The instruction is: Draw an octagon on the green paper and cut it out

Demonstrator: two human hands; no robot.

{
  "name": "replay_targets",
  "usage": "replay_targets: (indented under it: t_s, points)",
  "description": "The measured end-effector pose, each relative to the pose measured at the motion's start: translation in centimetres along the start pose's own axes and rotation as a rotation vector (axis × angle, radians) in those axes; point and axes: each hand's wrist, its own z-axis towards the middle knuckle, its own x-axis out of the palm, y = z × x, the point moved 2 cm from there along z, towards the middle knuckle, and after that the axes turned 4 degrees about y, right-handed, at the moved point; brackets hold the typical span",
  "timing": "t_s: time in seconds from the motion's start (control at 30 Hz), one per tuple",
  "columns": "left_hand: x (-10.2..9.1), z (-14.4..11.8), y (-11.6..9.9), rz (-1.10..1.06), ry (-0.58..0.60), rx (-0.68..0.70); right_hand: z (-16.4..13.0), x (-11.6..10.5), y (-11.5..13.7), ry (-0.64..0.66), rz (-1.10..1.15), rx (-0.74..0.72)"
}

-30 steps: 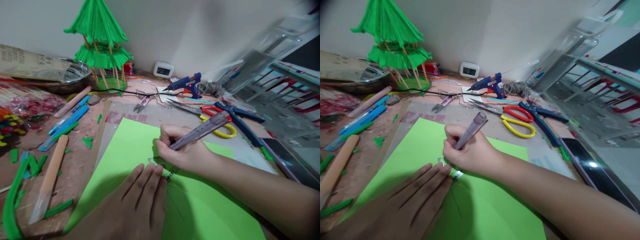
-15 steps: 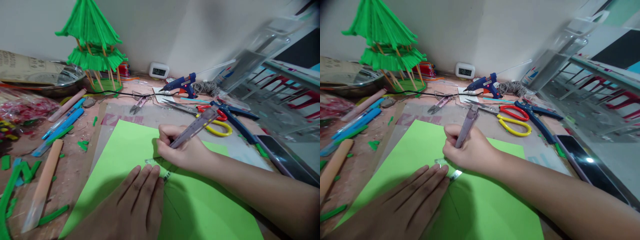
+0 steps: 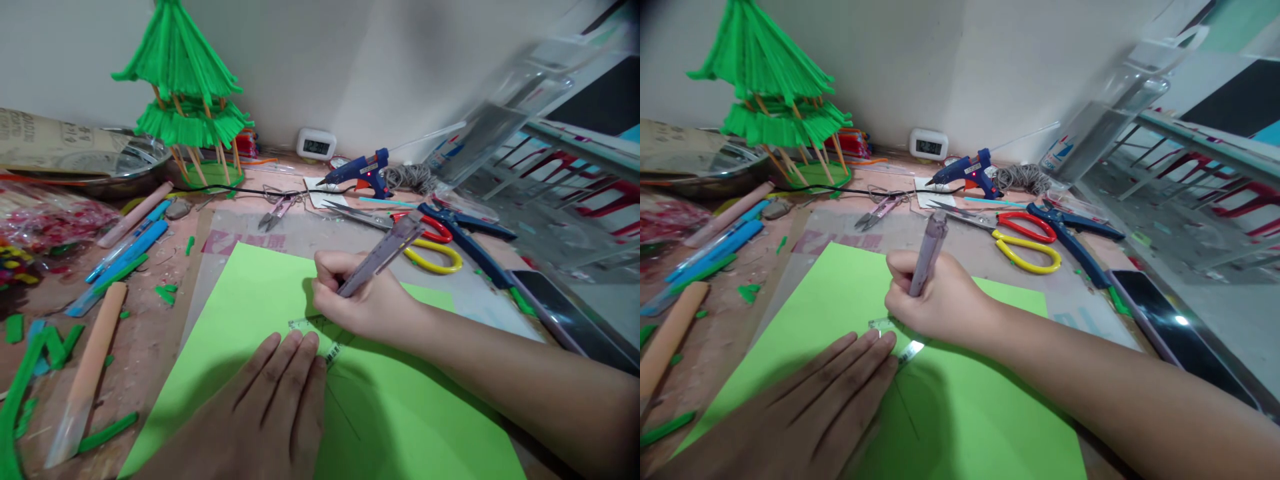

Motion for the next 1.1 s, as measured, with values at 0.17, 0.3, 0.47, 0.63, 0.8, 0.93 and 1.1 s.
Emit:
replay_targets:
  t_s: [0.17, 0.3, 0.47, 0.63, 0.8, 0.93, 1.1]
  points:
    - [-0.3, -0.3, 0.1, -0.031, 0.087, 0.089, 0.9, -1.3, -1.3, -0.144, 0.256, 0.206]
    - [-1.4, -0.1, -0.1, -0.006, -0.001, 0.139, 1.6, -1.5, -1.9, -0.031, 0.444, 0.320]
    - [-2.7, 1.3, 1.4, -0.211, 0.215, 0.016, 2.3, -1.7, -2.0, 0.076, 0.404, 0.349]
    - [-1.6, 2.6, 7.6, -0.215, 0.357, -0.197, 2.6, -3.3, -1.0, 0.180, 0.211, 0.330]
    - [0.2, 2.6, 11.6, -0.286, 0.370, -0.245, -1.1, -4.8, 1.7, 0.113, -0.110, 0.197]
    - [1.0, 2.6, 11.7, -0.319, 0.380, -0.270, -5.4, -4.3, 3.2, 0.068, -0.390, 0.136]
    - [1.3, 3.7, 12.2, -0.304, 0.455, -0.300, -8.2, -2.5, 3.5, 0.193, -0.542, 0.093]
